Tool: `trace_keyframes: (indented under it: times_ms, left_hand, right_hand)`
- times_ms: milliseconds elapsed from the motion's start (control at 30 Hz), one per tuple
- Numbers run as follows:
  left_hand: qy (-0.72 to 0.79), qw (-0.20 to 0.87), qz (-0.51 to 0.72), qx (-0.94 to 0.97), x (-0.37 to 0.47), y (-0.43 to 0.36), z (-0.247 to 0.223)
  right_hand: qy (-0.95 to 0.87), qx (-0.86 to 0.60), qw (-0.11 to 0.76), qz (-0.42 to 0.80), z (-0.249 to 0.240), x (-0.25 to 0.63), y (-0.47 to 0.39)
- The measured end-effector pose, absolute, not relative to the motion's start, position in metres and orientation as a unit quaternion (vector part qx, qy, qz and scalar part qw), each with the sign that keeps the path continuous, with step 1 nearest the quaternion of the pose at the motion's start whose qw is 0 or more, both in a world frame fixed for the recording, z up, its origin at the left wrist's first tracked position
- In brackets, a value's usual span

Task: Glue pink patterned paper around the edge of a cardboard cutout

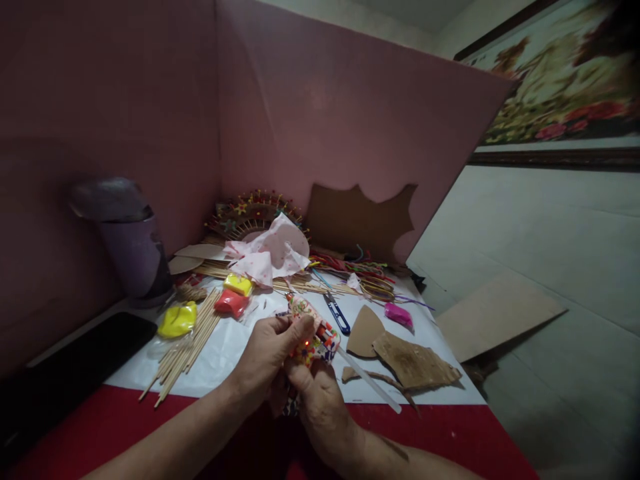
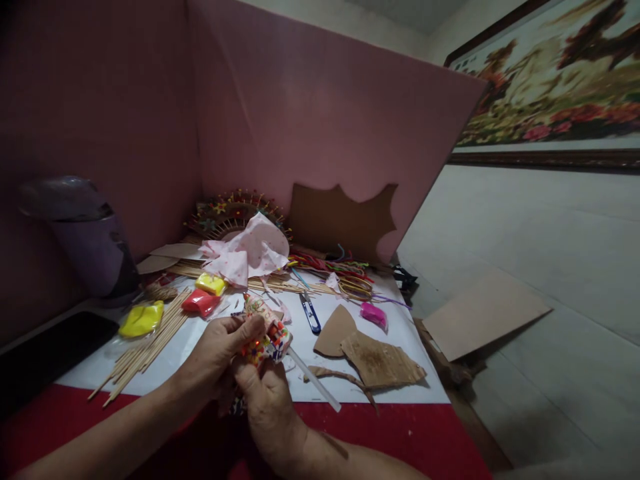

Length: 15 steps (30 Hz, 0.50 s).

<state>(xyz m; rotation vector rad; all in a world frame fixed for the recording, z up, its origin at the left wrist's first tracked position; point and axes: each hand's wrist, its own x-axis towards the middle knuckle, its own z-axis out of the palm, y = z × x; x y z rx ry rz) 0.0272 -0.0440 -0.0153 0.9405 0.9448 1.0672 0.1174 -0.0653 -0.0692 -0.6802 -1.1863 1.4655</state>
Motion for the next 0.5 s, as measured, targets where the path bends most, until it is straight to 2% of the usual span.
trace_keyframes:
  times_ms: [167, 333, 500]
  left_hand:
    - [0.373, 0.694, 0.448, 0.423, 0.025, -0.040, -0.025]
    - [0.333, 0.719, 0.425, 0.437, 0.024, -0.041, -0.026]
    - [0.404, 0.676, 0.442, 0.429, 0.028, -0.042, -0.027]
  right_hand:
    - [-0.436, -0.284, 0.576, 0.630, -0.070, 0.122, -0.060]
    - [-0.402, -0.260, 0.566, 0.671, -0.059, 0.127, -0.061]
    - [-0.446, -0.256, 0.542, 0.665, -0.058, 0.128, -0.059]
